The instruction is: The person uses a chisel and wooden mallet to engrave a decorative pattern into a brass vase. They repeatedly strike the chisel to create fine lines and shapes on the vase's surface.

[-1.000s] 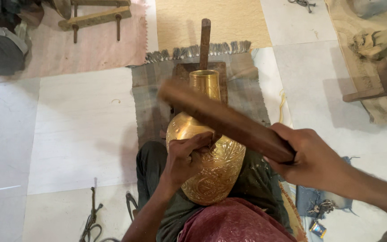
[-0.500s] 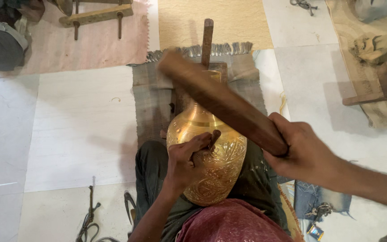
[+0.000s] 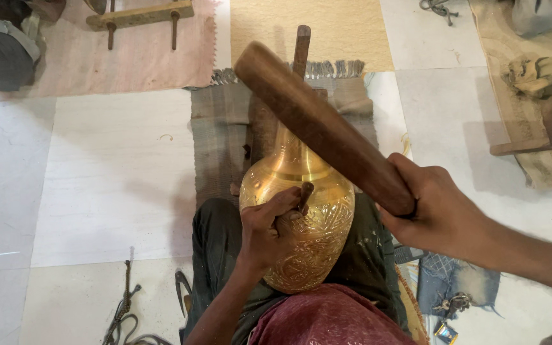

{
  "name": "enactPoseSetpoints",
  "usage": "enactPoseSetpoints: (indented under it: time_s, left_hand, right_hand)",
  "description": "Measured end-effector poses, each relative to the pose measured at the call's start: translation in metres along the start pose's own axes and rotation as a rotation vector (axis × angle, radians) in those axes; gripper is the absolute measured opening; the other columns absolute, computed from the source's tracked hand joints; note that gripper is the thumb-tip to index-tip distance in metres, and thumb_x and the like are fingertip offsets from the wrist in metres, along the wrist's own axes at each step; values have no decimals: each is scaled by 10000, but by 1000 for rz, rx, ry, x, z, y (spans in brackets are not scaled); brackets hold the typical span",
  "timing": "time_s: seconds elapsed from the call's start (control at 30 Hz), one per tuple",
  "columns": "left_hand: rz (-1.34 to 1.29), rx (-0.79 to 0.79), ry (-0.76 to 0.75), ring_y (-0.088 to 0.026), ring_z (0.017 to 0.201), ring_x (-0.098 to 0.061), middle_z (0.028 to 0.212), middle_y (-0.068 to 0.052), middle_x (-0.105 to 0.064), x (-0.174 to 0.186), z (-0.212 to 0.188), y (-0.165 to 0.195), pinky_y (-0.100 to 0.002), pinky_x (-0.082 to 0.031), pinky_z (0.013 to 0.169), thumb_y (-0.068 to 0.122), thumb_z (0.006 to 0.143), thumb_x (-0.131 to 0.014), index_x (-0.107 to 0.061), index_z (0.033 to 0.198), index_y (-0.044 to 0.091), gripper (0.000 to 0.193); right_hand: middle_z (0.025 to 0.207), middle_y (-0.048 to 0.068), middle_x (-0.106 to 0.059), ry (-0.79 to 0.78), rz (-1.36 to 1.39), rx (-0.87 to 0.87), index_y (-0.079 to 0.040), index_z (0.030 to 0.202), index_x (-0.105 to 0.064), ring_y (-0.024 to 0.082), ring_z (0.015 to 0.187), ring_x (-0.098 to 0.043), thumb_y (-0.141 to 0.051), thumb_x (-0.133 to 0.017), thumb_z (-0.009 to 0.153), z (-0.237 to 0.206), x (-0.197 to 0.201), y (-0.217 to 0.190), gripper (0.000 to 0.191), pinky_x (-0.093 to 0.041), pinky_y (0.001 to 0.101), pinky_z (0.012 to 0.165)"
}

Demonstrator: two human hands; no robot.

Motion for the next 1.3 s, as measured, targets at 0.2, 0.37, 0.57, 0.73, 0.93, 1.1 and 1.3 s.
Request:
enactPoseSetpoints:
  time_s: [0.2, 0.37, 0.57, 0.73, 0.93, 1.1, 1.3]
  left_hand:
    - [54, -51, 77, -206, 911, -804, 1119, -173, -772, -1, -1, 10, -267, -645, 759, -103, 841, -600, -702, 1154, -11, 342]
    - [19, 22, 101, -181, 831, -809, 1093, -166, -787, -6, -3, 5, -249, -641, 657, -113, 889, -566, -717, 1165, -25, 327]
    - [-6, 52, 100, -172, 788, -812, 1045, -180, -794, -10, -7, -7, -222, -623, 540, -123, 889, -534, -697, 1208, -53, 366]
    - [15, -16, 176, -161, 778, -795, 1060, -150, -785, -13, -8, -1, -234, -644, 606, -87, 915, -622, -718, 1133, -17, 249]
    - [59, 26, 189, -154, 761, -784, 1045, -134, -786, -12, -9, 9, -254, -644, 629, -70, 872, -642, -722, 1104, -21, 250]
    - [53, 42, 227, -151, 767, -798, 1006, -121, -795, -14, -9, 7, -251, -648, 648, -104, 872, -581, -731, 1081, -15, 272]
    - [2, 28, 242, -160, 810, -799, 1010, -142, -794, -19, -10, 1, -249, -665, 682, -145, 910, -549, -706, 1104, -38, 271]
  right_hand:
    - [743, 50, -693, -60, -13, 227, -78, 1019, -540, 211, 626, -694, -126, -719, 687, 8, 1, 9, 381, -557, 382, 520]
    - [671, 61, -649, -180, -399, 89, -164, 1136, -526, 239, 597, -658, -159, -725, 716, 10, 3, 5, 464, -522, 393, 534]
    - [659, 81, -641, -132, -353, 91, -133, 1084, -543, 263, 565, -671, -155, -744, 727, 6, 4, -4, 410, -511, 423, 522]
    - [644, 74, -693, -60, -167, 307, -87, 1035, -533, 246, 598, -684, -135, -715, 666, 15, 2, 9, 414, -528, 397, 507]
    - [774, 56, -645, -198, -536, 47, -148, 1091, -491, 232, 662, -665, -159, -684, 755, 17, 6, 8, 388, -550, 375, 559]
    - [712, 78, -693, -211, -657, 161, -101, 1058, -496, 258, 627, -687, -100, -742, 678, 13, 10, -19, 454, -488, 424, 589]
    - [590, 76, -666, -175, -184, 26, -145, 1072, -582, 220, 518, -693, -84, -743, 731, 10, 11, -35, 382, -521, 384, 500]
Point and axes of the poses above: each hand's wrist, its own z-axis towards the middle knuckle, its own x-axis out of the back of the hand, y = z × x, the point moved 1 cm from there along z, towards the middle knuckle
